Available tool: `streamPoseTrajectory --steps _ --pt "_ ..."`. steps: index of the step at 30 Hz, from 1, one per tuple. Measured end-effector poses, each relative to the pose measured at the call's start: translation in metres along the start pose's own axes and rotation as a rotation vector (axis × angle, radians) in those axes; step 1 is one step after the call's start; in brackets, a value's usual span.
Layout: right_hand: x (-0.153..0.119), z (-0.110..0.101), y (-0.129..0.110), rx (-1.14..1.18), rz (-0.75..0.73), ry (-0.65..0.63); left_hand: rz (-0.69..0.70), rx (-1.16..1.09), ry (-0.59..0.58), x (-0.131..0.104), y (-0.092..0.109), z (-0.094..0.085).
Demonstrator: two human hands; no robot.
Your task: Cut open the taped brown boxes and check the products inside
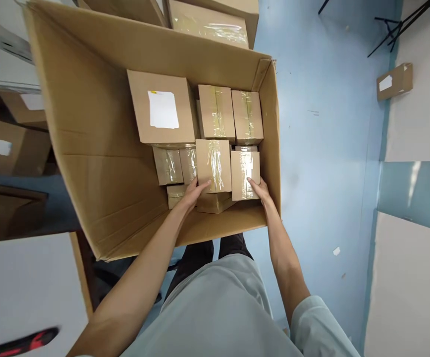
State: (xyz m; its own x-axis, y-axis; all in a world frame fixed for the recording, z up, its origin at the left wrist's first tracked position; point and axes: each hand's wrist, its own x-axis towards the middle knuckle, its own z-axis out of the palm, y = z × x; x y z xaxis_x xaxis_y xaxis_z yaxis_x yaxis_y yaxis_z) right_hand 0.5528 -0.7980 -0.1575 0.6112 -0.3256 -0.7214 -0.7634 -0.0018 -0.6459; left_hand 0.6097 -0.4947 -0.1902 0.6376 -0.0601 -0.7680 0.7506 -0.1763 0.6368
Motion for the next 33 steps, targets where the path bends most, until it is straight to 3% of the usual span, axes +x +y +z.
streamPoseTrajectory --steps 5,10,14,17,20,24,28,33 --pt "-0.073 -0.003 -0.04 0.082 0.008 -0.07 0.024 -0.039 0.029 -0.065 0.042 -0.023" --pt "-0.178 -0.01 -0.087 0.107 -0.176 -0.048 0.242 -0.022 0.035 -0.164 0.076 -0.057" --pt "-0.245 -0.004 -0.125 0.061 -0.328 -0.071 0.39 -0.117 0.106 -0.252 0.076 -0.094" --pt "-0.278 0.026 -0.155 -0.037 -0.438 -0.196 0.48 -0.249 0.206 -0.315 0.063 -0.129" --pt "-0.306 0.087 -0.176 -0.141 -0.558 -0.34 0.541 -0.375 0.391 -0.374 0.032 -0.173" --pt "-0.356 0.191 -0.174 -0.302 -0.658 -0.617 0.513 -0.522 0.675 -0.452 -0.041 -0.231" --pt "-0.419 0.292 -0.133 -0.408 -0.672 -0.987 0.444 -0.617 0.99 -0.534 -0.136 -0.27" --pt "-0.495 0.4 -0.052 -0.571 -0.519 -1.306 0.265 -0.764 1.281 -0.613 -0.252 -0.288"
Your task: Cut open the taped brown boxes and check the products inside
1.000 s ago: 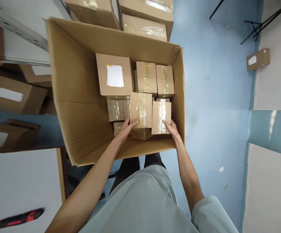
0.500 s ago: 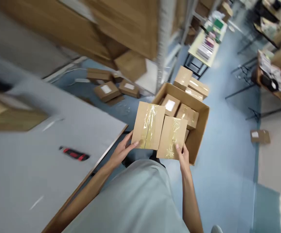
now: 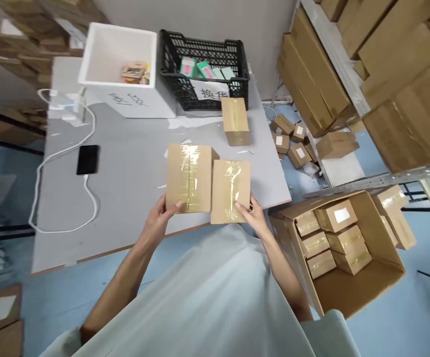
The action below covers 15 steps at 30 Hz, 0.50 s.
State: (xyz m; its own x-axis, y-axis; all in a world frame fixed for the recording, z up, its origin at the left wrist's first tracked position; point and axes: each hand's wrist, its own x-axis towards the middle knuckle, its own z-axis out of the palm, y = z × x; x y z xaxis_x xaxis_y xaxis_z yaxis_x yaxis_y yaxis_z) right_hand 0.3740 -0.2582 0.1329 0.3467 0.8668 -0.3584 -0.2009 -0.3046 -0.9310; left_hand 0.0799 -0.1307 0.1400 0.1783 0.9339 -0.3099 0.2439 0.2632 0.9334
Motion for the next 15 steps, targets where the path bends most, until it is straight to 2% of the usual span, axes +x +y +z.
streamPoseTrajectory --steps 2,4,7,9,11,15 --pt "0.03 0.043 0.003 -0.003 0.071 -0.138 -0.091 -0.015 0.109 0.006 -0.019 -0.04" --pt "0.056 0.079 0.006 -0.014 0.137 -0.27 -0.183 -0.036 0.199 0.012 -0.04 -0.073" --pt "0.085 0.119 0.016 -0.055 0.215 -0.393 -0.309 -0.074 0.273 0.023 -0.069 -0.105" --pt "0.097 0.136 0.025 -0.075 0.251 -0.412 -0.382 -0.083 0.28 0.03 -0.084 -0.116" --pt "0.103 0.147 0.036 -0.067 0.259 -0.416 -0.428 -0.048 0.296 0.037 -0.094 -0.119" --pt "0.105 0.146 0.055 -0.003 0.258 -0.441 -0.423 0.085 0.383 0.048 -0.097 -0.113"
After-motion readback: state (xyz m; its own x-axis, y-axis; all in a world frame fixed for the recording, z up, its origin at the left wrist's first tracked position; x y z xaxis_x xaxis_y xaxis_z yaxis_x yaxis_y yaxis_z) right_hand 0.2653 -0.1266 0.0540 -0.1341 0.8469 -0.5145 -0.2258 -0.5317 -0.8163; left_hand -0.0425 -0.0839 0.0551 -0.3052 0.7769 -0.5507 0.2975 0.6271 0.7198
